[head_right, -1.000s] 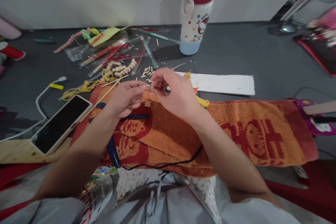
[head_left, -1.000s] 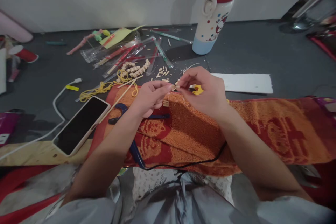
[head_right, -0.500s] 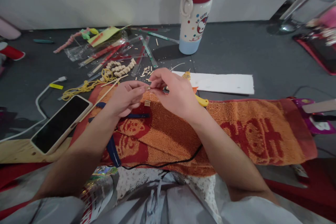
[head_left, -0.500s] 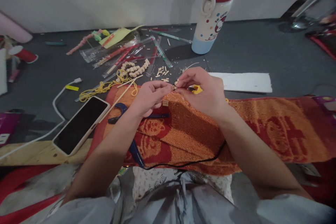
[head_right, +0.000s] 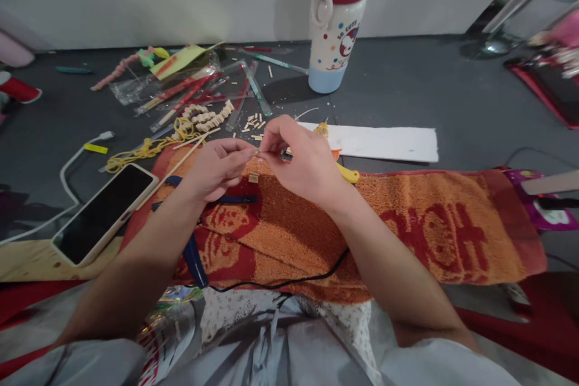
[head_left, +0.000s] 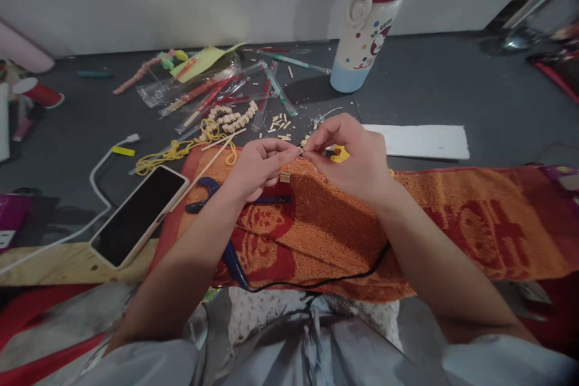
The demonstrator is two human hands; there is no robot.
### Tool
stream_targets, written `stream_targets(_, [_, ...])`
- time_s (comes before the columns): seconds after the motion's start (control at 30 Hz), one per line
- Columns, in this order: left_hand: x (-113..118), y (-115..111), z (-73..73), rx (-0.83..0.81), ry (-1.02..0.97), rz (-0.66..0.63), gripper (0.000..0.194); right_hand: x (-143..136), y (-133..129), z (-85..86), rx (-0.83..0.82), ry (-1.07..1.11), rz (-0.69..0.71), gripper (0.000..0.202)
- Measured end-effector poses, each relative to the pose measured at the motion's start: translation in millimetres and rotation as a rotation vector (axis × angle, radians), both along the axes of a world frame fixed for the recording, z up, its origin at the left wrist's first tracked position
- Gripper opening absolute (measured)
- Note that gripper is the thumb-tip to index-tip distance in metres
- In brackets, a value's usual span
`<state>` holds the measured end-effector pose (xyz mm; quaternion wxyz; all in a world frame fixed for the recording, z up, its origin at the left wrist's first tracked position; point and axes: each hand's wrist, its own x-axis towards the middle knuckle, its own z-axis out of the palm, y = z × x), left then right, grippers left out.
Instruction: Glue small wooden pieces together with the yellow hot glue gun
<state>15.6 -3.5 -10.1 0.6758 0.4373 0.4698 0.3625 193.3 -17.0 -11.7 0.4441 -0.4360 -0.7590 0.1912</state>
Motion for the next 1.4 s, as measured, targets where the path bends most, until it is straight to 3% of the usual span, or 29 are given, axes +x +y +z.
stream_targets(0.53, [0.2,-0.7,-1.9,0.014,-0.012,0.001,0.033,-0.4,1.4,-2.6,0.025,-0.015,-0.031,0.017])
stream_targets(0.77, [0.5,-0.7,-2.1,0.024,-0.001,0.004,0.028,2.3,3.2,1.6,-0.070,0.087,0.015,0.019])
stream_targets(1.0, [-3.0,6.6,-3.6,0.007,0.010,0.177,0.024,20.5,16.7,3.6,-0.154,0.220,0.018,0.012])
stream_targets(1.1, [-5.1,9.3,-4.5,0.018,-0.020,0.236,0.023,26.2,20.9,4.9,-0.166,0.157,0.039,0.003])
stream_targets(1.23, [-5.3,9.7,-4.4,0.026,-0.061,0.265,0.024,30.5,22.8,4.2,-0.170,-0.015,0.079,0.012])
stream_targets(1.4, [-5.9,10.0,-6.3,0.026,-0.086,0.242,0.024,28.7,22.8,-2.8,-0.175,-0.325,-0.032,0.011])
